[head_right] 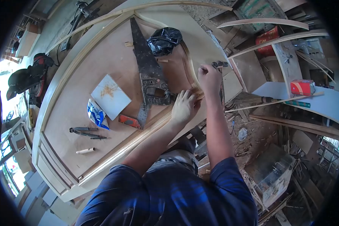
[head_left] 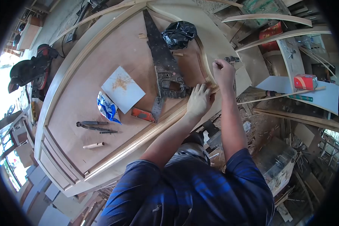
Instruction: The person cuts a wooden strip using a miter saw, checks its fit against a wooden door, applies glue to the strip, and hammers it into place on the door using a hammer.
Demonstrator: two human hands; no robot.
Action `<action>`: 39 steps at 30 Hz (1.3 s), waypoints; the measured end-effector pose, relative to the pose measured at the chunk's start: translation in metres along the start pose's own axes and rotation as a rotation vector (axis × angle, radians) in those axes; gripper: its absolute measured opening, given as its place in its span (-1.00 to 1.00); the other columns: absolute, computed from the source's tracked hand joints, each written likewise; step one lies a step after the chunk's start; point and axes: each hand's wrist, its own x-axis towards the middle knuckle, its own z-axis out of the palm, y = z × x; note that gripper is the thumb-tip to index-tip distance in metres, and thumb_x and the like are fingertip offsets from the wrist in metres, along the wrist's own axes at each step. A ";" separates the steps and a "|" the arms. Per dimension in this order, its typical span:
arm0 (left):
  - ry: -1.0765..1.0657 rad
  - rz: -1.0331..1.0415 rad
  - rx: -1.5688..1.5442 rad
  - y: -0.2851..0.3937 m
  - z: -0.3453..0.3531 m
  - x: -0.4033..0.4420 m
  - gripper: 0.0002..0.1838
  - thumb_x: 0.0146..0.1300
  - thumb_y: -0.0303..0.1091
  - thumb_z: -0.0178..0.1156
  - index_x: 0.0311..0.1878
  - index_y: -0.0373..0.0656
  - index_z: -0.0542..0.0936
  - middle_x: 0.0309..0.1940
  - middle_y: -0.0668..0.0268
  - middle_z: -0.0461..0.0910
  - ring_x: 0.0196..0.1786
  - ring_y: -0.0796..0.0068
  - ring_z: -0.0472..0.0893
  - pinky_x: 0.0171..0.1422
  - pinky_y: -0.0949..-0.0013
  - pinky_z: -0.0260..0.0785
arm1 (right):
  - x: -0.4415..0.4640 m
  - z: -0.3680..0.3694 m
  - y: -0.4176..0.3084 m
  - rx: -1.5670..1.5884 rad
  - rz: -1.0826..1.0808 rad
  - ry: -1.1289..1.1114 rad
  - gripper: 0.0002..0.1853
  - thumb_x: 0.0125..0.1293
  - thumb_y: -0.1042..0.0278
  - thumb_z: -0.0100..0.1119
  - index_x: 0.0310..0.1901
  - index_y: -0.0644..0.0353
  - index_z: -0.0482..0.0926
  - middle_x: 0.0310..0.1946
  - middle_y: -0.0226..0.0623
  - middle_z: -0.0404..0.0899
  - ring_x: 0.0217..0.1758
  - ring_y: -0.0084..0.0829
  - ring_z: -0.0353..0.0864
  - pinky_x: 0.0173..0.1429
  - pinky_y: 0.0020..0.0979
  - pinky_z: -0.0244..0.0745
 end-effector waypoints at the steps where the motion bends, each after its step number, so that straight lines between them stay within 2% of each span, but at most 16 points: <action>1: 0.021 0.008 -0.001 0.000 0.000 0.001 -0.71 0.34 -0.23 0.41 -0.01 -0.22 0.70 0.08 0.03 0.65 0.18 -0.07 0.59 0.31 -0.06 0.50 | -0.001 -0.001 0.001 -0.014 0.008 0.014 -0.81 0.34 0.42 0.44 -0.05 0.23 0.84 -0.18 -0.07 0.86 -0.10 -0.08 0.88 0.06 -0.17 0.74; 6: -0.005 0.003 0.000 -0.001 0.000 0.001 -0.69 0.33 -0.23 0.42 0.02 -0.21 0.71 0.08 0.04 0.66 0.17 -0.05 0.61 0.32 -0.05 0.50 | -0.004 -0.013 -0.007 -0.188 0.082 -0.011 -0.85 0.37 0.37 0.41 -0.11 0.23 0.80 -0.21 -0.06 0.84 -0.09 -0.01 0.83 0.08 -0.05 0.70; 9: 0.018 0.001 -0.010 -0.003 0.001 0.001 -0.65 0.34 -0.20 0.42 0.07 -0.21 0.70 0.10 0.04 0.67 0.20 -0.04 0.61 0.34 -0.04 0.49 | -0.003 -0.003 0.000 -0.231 0.039 0.019 -0.86 0.40 0.36 0.37 -0.14 0.24 0.77 -0.19 -0.02 0.81 -0.04 0.04 0.79 0.12 0.01 0.66; 13: 0.017 -0.042 -0.049 0.009 -0.009 0.003 -0.53 0.38 -0.13 0.41 0.22 -0.22 0.66 0.13 0.02 0.67 0.26 -0.05 0.60 0.38 -0.06 0.45 | 0.000 -0.011 0.004 -0.327 -0.075 -0.094 -0.82 0.50 0.36 0.29 -0.02 0.26 0.75 -0.12 0.04 0.80 -0.01 0.04 0.79 0.16 -0.01 0.66; 14: 0.030 -0.070 -0.062 0.013 -0.020 0.003 -0.50 0.40 -0.11 0.40 0.26 -0.23 0.64 0.14 0.02 0.66 0.27 -0.05 0.60 0.40 -0.08 0.44 | -0.005 -0.017 -0.002 -0.205 -0.054 -0.157 -0.81 0.52 0.35 0.29 -0.01 0.28 0.74 -0.13 0.03 0.80 -0.03 0.00 0.80 0.16 -0.05 0.66; 15: 0.061 -0.082 -0.081 0.015 -0.031 0.000 -0.47 0.48 -0.18 0.39 0.36 -0.29 0.58 0.09 0.00 0.72 0.20 0.06 0.71 0.30 0.02 0.54 | -0.014 -0.028 -0.013 -0.085 -0.035 -0.226 -0.80 0.54 0.34 0.29 0.00 0.29 0.73 -0.14 0.01 0.80 -0.04 -0.04 0.80 0.15 -0.09 0.66; 18: 0.148 -0.390 -0.772 0.021 -0.088 -0.017 -0.54 0.55 -0.30 0.36 0.38 -0.34 0.56 -0.01 0.02 0.79 0.05 0.24 0.80 0.15 0.19 0.63 | -0.065 -0.052 -0.069 0.205 0.081 -0.489 -0.79 0.61 0.33 0.28 0.01 0.33 0.69 -0.17 -0.10 0.79 -0.08 -0.27 0.79 0.12 -0.26 0.64; 19: 0.241 -0.369 -0.786 0.015 -0.103 -0.029 -0.65 0.59 -0.40 0.32 0.30 -0.40 0.60 -0.10 0.10 0.83 -0.05 0.42 0.81 0.03 0.35 0.65 | -0.086 -0.047 -0.084 0.271 0.061 -0.541 -0.81 0.62 0.34 0.27 0.01 0.33 0.69 -0.19 -0.13 0.78 -0.08 -0.31 0.78 0.11 -0.29 0.63; 21: 0.187 -0.471 -0.848 -0.010 -0.135 -0.065 -0.71 0.59 -0.39 0.33 0.22 -0.40 0.65 -0.10 0.16 0.83 -0.05 0.46 0.79 0.06 0.35 0.65 | -0.124 -0.035 -0.116 0.397 0.029 -0.638 -0.83 0.63 0.38 0.24 0.01 0.32 0.68 -0.21 -0.18 0.76 -0.08 -0.40 0.76 0.10 -0.33 0.63; 22: 0.156 -0.517 -0.886 -0.023 -0.151 -0.085 -0.73 0.60 -0.39 0.33 0.18 -0.40 0.68 -0.09 0.18 0.83 -0.05 0.47 0.78 0.08 0.36 0.65 | -0.137 -0.027 -0.133 0.404 -0.046 -0.680 -0.84 0.63 0.38 0.24 0.01 0.32 0.68 -0.20 -0.19 0.76 -0.08 -0.40 0.76 0.10 -0.33 0.62; 24: 0.243 -0.560 -0.983 -0.039 -0.187 -0.132 -0.78 0.60 -0.39 0.33 0.09 -0.38 0.73 -0.09 0.24 0.82 -0.06 0.51 0.77 0.09 0.38 0.65 | -0.163 -0.007 -0.169 0.410 -0.194 -0.748 -0.85 0.63 0.39 0.24 0.01 0.31 0.68 -0.18 -0.20 0.76 -0.08 -0.40 0.75 0.09 -0.33 0.62; 26: 0.457 -0.579 -1.040 -0.059 -0.214 -0.184 -0.79 0.60 -0.38 0.34 0.09 -0.35 0.74 -0.11 0.26 0.81 -0.08 0.52 0.76 0.08 0.40 0.64 | -0.194 0.027 -0.210 0.609 -0.024 -0.879 -0.86 0.57 0.40 0.28 0.00 0.29 0.69 -0.13 -0.11 0.76 -0.07 -0.26 0.78 0.08 -0.26 0.63; 30: 0.798 -0.752 -0.892 -0.096 -0.275 -0.290 -0.80 0.62 -0.38 0.32 0.06 -0.36 0.71 -0.14 0.22 0.79 -0.07 0.44 0.79 0.11 0.32 0.71 | -0.260 0.122 -0.279 0.482 -0.484 -0.779 -0.84 0.49 0.36 0.32 0.00 0.21 0.65 -0.04 0.03 0.72 0.04 -0.01 0.80 0.10 -0.09 0.67; 33: 1.028 -0.744 -0.844 -0.116 -0.297 -0.354 -0.80 0.60 -0.37 0.36 0.06 -0.33 0.68 -0.12 0.20 0.78 -0.13 0.43 0.80 0.11 0.30 0.74 | -0.297 0.194 -0.329 0.194 -0.725 -0.713 -0.67 0.41 0.21 0.41 0.06 0.22 0.63 0.07 0.01 0.69 0.14 0.02 0.78 0.15 -0.04 0.69; 35: 1.084 -0.776 -0.803 -0.116 -0.307 -0.383 -0.80 0.58 -0.39 0.38 0.06 -0.33 0.68 -0.12 0.20 0.78 -0.15 0.44 0.80 0.09 0.31 0.75 | -0.306 0.234 -0.358 -0.052 -0.930 -0.624 -0.54 0.33 0.12 0.49 0.10 0.25 0.62 0.13 0.01 0.68 0.19 0.03 0.76 0.20 -0.04 0.71; 39: 1.165 -0.776 -0.791 -0.110 -0.315 -0.407 -0.81 0.55 -0.43 0.40 0.06 -0.34 0.67 -0.15 0.21 0.78 -0.15 0.44 0.80 0.06 0.33 0.75 | -0.299 0.267 -0.397 -0.260 -0.828 -0.758 -0.40 0.17 0.06 0.55 0.11 0.35 0.65 0.11 0.09 0.70 0.21 0.06 0.75 0.29 -0.04 0.71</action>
